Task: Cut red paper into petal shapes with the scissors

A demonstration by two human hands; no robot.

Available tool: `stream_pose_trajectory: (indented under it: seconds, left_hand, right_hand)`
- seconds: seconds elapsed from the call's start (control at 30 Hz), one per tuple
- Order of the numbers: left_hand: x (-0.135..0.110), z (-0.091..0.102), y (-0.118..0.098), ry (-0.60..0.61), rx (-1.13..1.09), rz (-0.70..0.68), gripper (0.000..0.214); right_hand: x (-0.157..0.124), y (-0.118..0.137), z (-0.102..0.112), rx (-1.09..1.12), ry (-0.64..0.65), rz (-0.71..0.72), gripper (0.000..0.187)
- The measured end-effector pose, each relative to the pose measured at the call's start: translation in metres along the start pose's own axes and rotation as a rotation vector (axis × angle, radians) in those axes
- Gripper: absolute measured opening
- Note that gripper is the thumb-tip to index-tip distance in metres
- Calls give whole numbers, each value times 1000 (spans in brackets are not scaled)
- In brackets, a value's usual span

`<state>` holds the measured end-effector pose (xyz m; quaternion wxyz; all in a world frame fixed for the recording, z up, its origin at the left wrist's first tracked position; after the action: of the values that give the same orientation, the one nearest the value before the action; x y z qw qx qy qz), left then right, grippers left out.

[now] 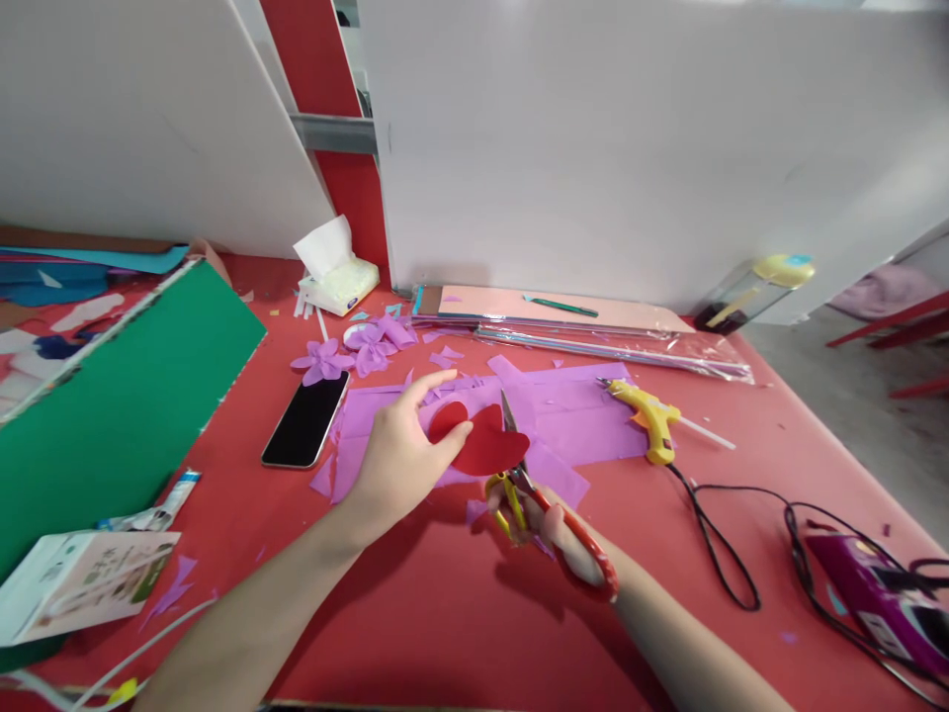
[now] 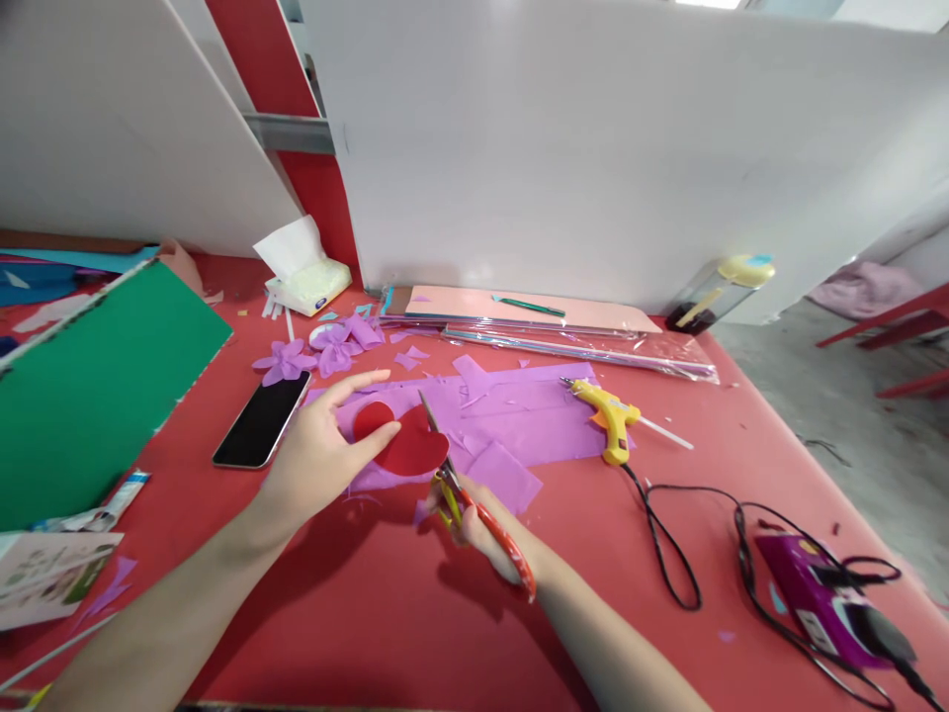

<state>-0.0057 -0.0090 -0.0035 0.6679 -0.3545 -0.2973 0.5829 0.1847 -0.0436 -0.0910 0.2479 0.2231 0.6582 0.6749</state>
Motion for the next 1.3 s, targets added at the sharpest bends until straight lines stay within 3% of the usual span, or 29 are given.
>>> stream_pose_trajectory:
  seconds: [0.43,0.73,1.3]
  left_hand:
    - [2,0,0,-8,-5,14,43]
    - [2,3,1,-20,26,-51,40]
    - [3,3,-2,17,49,-36,40]
  right_hand:
    - [2,-17,-7,252,24,54,71]
    - [3,-16,-11,515,175,80,73]
    - [1,-21,-11,563,212,82,68]
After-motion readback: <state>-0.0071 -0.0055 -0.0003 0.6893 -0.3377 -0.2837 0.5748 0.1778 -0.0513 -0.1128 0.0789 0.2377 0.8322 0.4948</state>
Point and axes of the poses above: each hand's wrist, its own x-axis towards the middle knuckle, its own z-axis out of the back of the hand, y = z × x, the point moved 1 cm from there along x, towards the middle knuckle, and after that the axes turned 13 degrees about y, right-handed, at the moved point
